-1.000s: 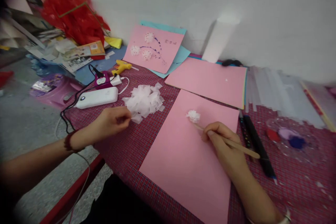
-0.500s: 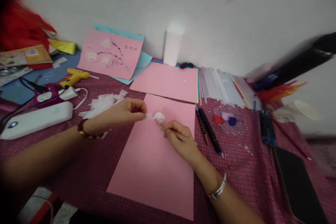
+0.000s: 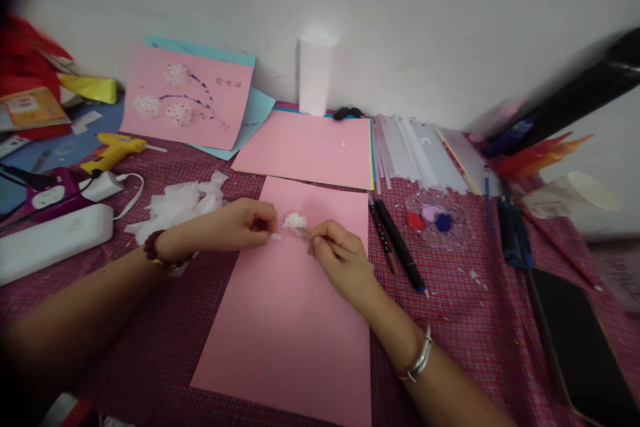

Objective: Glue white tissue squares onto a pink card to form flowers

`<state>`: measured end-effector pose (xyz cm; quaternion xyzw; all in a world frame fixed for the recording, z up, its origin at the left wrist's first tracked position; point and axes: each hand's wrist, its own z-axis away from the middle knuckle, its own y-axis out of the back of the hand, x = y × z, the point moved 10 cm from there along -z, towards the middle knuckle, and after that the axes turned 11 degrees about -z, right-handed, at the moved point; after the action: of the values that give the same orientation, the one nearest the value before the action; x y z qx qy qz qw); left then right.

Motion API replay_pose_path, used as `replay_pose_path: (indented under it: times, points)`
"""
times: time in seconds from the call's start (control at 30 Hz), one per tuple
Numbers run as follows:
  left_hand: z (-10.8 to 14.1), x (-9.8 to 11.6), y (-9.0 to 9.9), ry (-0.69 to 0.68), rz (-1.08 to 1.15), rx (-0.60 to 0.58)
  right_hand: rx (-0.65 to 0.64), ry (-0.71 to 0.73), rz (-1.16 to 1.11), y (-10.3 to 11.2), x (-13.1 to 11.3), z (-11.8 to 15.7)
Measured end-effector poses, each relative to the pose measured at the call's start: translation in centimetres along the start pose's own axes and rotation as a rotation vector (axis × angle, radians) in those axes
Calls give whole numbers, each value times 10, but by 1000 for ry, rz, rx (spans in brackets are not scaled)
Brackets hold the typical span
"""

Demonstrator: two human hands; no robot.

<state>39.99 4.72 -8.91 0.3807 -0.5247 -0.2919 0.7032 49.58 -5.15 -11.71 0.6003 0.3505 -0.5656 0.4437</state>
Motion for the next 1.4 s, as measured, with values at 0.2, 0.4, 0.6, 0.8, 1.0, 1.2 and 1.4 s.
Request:
replay_pose_path:
  times: [0.2, 0.4, 0.6, 0.8, 1.0, 1.2, 1.4]
  points:
    - [-13, 1, -4, -26, -95, 131, 5, -23, -35, 1, -1, 0]
    - [-11, -9, 2, 20, 27, 87, 11, -11, -46, 2, 0, 1]
    - [6, 10, -6, -178, 230, -308, 4, -19, -39, 0, -2, 0]
    - [-13, 2, -2, -75, 80, 26, 22, -29, -47, 2, -3, 0]
    - [-20, -5, -5, -7, 36, 99, 51, 16, -50, 7, -8, 2]
    - [-20, -8, -4, 39, 89, 114, 14, 185, -26, 2, -25, 11]
    - [-21, -13, -4, 36, 125, 157, -106, 211, 197, -20, -31, 10]
